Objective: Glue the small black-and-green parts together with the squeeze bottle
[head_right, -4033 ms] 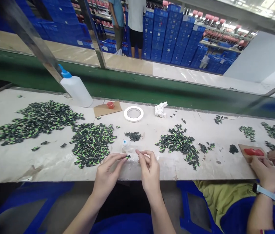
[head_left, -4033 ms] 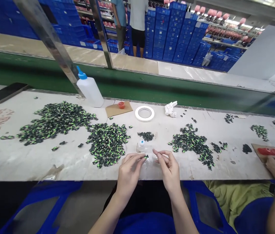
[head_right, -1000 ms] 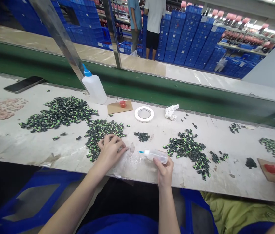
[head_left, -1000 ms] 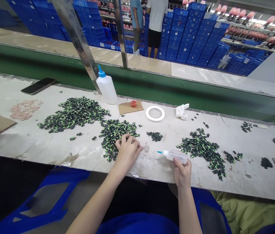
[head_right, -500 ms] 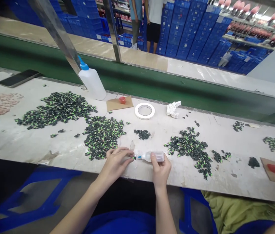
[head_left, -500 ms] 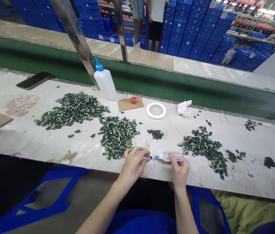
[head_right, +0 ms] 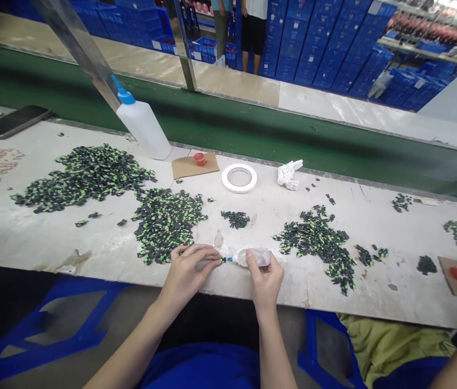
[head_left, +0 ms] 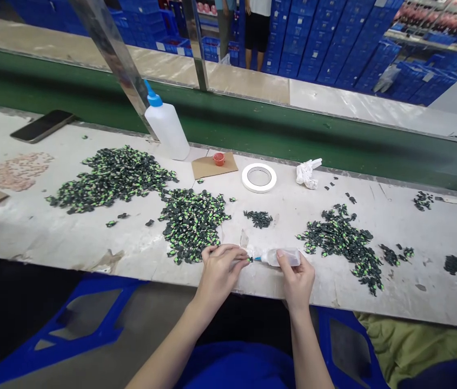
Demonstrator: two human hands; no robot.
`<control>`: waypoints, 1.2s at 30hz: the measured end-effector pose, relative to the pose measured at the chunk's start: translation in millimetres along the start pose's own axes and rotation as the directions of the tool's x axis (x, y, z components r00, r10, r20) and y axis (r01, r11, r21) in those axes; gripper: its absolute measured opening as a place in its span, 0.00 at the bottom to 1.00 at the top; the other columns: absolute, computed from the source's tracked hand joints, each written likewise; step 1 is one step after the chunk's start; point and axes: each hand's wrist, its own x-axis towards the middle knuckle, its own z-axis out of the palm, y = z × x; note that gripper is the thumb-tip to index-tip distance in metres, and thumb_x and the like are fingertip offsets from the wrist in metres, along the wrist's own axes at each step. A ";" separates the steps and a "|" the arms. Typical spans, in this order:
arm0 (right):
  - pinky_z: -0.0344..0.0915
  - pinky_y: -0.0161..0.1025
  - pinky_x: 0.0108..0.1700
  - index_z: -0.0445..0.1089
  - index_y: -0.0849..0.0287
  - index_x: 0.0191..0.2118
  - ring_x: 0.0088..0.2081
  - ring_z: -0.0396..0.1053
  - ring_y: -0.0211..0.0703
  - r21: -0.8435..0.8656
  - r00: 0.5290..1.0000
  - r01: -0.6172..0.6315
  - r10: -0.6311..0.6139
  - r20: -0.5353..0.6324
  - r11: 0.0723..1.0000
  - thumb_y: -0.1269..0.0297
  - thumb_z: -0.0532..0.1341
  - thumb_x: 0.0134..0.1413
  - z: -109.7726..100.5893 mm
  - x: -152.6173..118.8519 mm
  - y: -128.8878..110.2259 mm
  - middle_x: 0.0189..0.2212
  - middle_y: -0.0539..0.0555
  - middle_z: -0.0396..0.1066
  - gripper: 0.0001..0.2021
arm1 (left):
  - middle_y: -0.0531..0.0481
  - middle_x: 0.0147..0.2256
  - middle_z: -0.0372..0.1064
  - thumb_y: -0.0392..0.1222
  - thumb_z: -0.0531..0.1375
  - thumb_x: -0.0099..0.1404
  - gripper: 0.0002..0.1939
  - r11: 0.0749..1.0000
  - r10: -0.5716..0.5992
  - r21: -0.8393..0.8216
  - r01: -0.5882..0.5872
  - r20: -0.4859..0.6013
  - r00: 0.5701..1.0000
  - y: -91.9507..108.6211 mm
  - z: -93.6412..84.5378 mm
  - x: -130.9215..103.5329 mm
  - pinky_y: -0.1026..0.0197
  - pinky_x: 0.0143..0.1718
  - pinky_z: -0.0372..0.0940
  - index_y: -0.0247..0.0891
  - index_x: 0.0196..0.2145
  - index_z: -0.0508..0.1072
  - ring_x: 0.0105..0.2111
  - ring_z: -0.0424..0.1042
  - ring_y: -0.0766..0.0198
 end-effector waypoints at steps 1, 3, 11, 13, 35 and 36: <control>0.60 0.34 0.23 0.66 0.60 0.21 0.22 0.59 0.37 -0.001 1.000 -0.003 0.003 0.000 1.000 0.51 0.65 0.45 0.0 0.0 -0.1 0.17 0.48 0.63 0.17 | 0.54 0.32 0.79 0.33 0.63 0.59 0.05 1.000 0.000 -0.001 0.000 0.002 1.000 -0.2 0.1 0.0 0.50 0.48 0.52 0.44 0.31 0.75 0.40 0.75 0.58; 0.60 0.34 0.24 0.66 0.60 0.21 0.22 0.60 0.37 -0.002 1.000 -0.014 0.014 0.003 1.000 0.51 0.65 0.45 -0.3 0.0 -0.1 0.17 0.48 0.63 0.17 | 0.54 0.32 0.80 0.34 0.64 0.59 0.05 1.000 0.001 -0.002 -0.001 0.004 1.000 -0.7 0.3 -0.4 0.50 0.48 0.51 0.44 0.31 0.74 0.40 0.75 0.57; 0.60 0.35 0.25 0.67 0.60 0.22 0.23 0.61 0.38 -0.007 1.000 -0.026 0.026 0.011 1.000 0.51 0.65 0.46 -1.1 0.2 3.1 0.18 0.48 0.64 0.17 | 0.53 0.32 0.80 0.35 0.64 0.59 0.05 1.000 0.007 0.009 -0.007 -0.004 1.000 -0.4 -0.2 -1.5 0.50 0.48 0.52 0.44 0.31 0.75 0.40 0.75 0.57; 0.60 0.35 0.25 0.67 0.60 0.22 0.23 0.61 0.38 -0.007 1.000 -0.027 0.027 0.008 1.000 0.51 0.64 0.46 -0.8 0.0 2.8 0.18 0.48 0.64 0.17 | 0.54 0.32 0.80 0.35 0.64 0.60 0.04 1.000 0.001 0.011 -0.001 -0.002 1.000 0.1 -0.2 -1.1 0.50 0.48 0.52 0.44 0.31 0.75 0.40 0.75 0.57; 0.59 0.34 0.25 0.65 0.60 0.21 0.22 0.60 0.37 0.057 0.999 -0.039 0.038 0.014 0.998 0.52 0.65 0.44 0.1 -0.5 -0.9 0.17 0.47 0.63 0.16 | 0.54 0.32 0.79 0.34 0.62 0.60 0.05 1.000 0.003 0.025 -0.003 -0.012 1.000 3.6 -1.9 -1.4 0.49 0.49 0.49 0.44 0.30 0.74 0.38 0.75 0.58; 0.59 0.34 0.25 0.65 0.60 0.21 0.22 0.60 0.37 0.058 0.999 -0.042 0.041 0.012 0.997 0.52 0.65 0.44 0.2 -0.4 -1.2 0.17 0.47 0.63 0.16 | 0.54 0.31 0.79 0.34 0.63 0.60 0.05 1.000 0.002 0.022 -0.002 -0.012 1.000 3.5 -1.7 -1.4 0.49 0.49 0.49 0.44 0.30 0.74 0.38 0.75 0.58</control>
